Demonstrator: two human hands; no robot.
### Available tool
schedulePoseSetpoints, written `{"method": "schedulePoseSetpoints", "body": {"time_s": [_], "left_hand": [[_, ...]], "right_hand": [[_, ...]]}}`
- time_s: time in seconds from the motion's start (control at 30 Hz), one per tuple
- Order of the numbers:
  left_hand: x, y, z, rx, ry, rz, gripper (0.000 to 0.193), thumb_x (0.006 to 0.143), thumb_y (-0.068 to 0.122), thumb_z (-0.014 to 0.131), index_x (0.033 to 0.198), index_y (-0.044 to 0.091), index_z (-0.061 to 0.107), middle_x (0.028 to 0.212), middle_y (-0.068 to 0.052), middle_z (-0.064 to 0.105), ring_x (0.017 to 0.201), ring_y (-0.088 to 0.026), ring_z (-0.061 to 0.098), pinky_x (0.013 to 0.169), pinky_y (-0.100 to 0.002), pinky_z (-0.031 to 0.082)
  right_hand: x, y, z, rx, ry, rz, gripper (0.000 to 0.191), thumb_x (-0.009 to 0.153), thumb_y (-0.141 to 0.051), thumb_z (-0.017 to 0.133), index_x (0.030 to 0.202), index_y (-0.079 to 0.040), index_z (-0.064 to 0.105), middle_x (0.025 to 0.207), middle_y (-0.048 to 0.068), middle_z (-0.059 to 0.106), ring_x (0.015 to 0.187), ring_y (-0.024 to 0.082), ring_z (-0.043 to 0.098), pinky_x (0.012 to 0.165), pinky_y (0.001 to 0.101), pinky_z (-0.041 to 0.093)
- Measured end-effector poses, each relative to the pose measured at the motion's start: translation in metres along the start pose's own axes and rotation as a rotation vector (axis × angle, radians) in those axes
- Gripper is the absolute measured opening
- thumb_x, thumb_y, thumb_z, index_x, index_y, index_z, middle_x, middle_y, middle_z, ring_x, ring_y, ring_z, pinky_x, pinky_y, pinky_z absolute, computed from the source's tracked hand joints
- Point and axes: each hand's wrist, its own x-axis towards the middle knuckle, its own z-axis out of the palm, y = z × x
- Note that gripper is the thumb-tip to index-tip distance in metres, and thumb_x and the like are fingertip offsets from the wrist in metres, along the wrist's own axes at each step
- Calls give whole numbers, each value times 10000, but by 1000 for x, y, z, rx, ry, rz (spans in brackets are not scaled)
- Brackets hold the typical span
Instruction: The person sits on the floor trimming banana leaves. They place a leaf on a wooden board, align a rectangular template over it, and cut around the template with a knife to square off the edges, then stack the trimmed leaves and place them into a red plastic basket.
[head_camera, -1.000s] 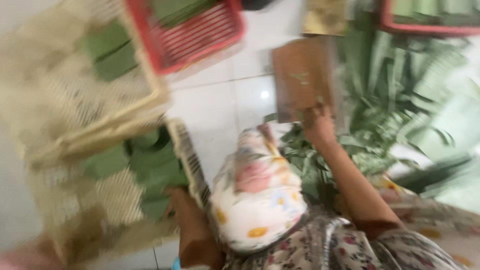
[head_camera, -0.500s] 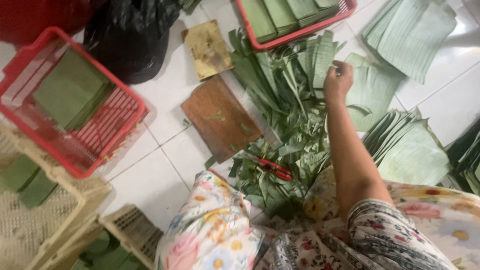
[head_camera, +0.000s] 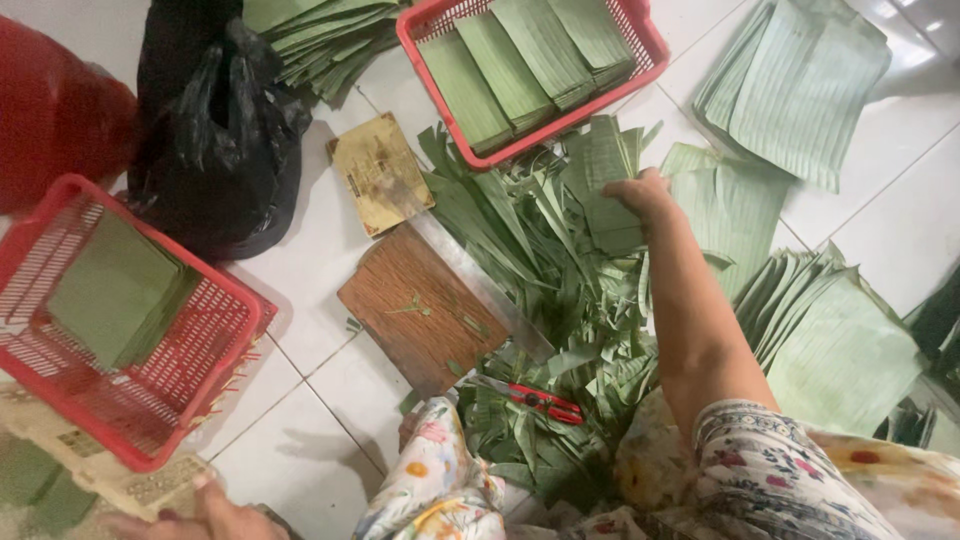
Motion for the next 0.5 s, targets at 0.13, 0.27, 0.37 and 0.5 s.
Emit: {"method": "schedulePoseSetpoints", "body": {"time_s": [0.13,0.27,0.37,0.5], "left_hand": [[-11,34,44,9,-122,-316,896,1058,58,585,1718,142,-15,1799,-116,106,1592,-376,275,1305,-513,225],[-16,49,74,-61,-234,-351,942,999,74,623,1712,131,10,1793,-118,48,1594,-418,230,1276,-545,237],[-28,50,91,-82,-301,-375,938,987,85,653,1701,128,46,1784,-112,56,1567,-405,270,1249,-532,267],[-39,41,104,-104,-367,-371,936,974,95,669,1686,119,63,1752,-124,80,1550,-392,298,1240,-522,281]], "right_hand": [[29,12,7,-220,-52,-40,993,661,-320,937,1392,110,420,1319,260,608,1214,377,627,997,431,542],[25,24,24,-419,132,-208,957,674,-326,964,1348,84,423,1312,325,534,1205,470,568,997,466,508],[-5,30,50,-479,213,-333,941,671,-236,898,1385,51,358,1262,302,544,1157,479,576,943,492,507],[-22,22,64,-598,171,-292,719,782,-128,752,1391,-3,392,1276,265,583,1168,462,613,940,517,522]]}}
